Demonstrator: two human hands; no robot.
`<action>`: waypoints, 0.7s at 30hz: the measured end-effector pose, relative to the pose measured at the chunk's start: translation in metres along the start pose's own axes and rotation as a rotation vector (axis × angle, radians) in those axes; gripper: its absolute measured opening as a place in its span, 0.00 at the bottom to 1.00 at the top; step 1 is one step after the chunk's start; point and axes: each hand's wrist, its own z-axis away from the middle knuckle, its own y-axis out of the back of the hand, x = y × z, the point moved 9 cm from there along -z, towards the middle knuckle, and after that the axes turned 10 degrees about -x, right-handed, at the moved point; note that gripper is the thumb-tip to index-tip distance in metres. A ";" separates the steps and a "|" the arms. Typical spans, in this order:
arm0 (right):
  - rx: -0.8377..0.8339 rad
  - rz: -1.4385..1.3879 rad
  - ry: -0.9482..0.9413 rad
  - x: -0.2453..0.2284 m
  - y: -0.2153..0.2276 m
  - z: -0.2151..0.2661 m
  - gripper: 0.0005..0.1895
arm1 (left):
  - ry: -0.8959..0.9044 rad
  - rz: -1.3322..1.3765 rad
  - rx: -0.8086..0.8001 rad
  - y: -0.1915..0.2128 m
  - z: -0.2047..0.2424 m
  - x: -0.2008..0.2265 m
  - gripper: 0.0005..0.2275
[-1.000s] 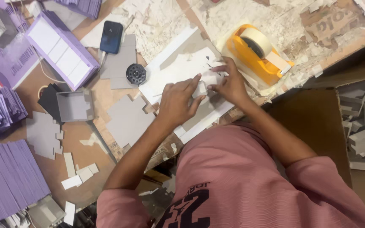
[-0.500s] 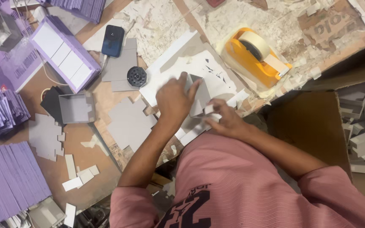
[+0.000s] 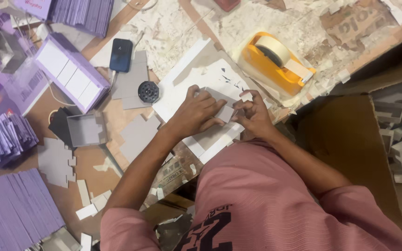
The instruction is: The person assembles small rectangular paper boxes by folding flaps and securing them with adhesive tape. They repeatedly pick up flat pieces, fold edges, apply tape from a dispenser, and place the finished boxes aside on the table.
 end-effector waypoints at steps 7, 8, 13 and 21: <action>-0.045 -0.050 0.066 0.004 0.005 -0.011 0.38 | 0.019 0.074 0.053 0.007 -0.004 -0.001 0.26; -0.059 -0.063 0.077 0.005 0.004 -0.012 0.39 | 0.024 0.079 0.041 0.007 -0.005 -0.001 0.26; -0.032 -0.057 0.022 0.013 0.011 -0.014 0.37 | 0.041 0.095 0.008 0.011 -0.011 -0.001 0.25; -0.041 0.075 0.014 -0.007 0.009 -0.026 0.44 | 0.088 0.077 -0.059 0.011 -0.020 0.000 0.22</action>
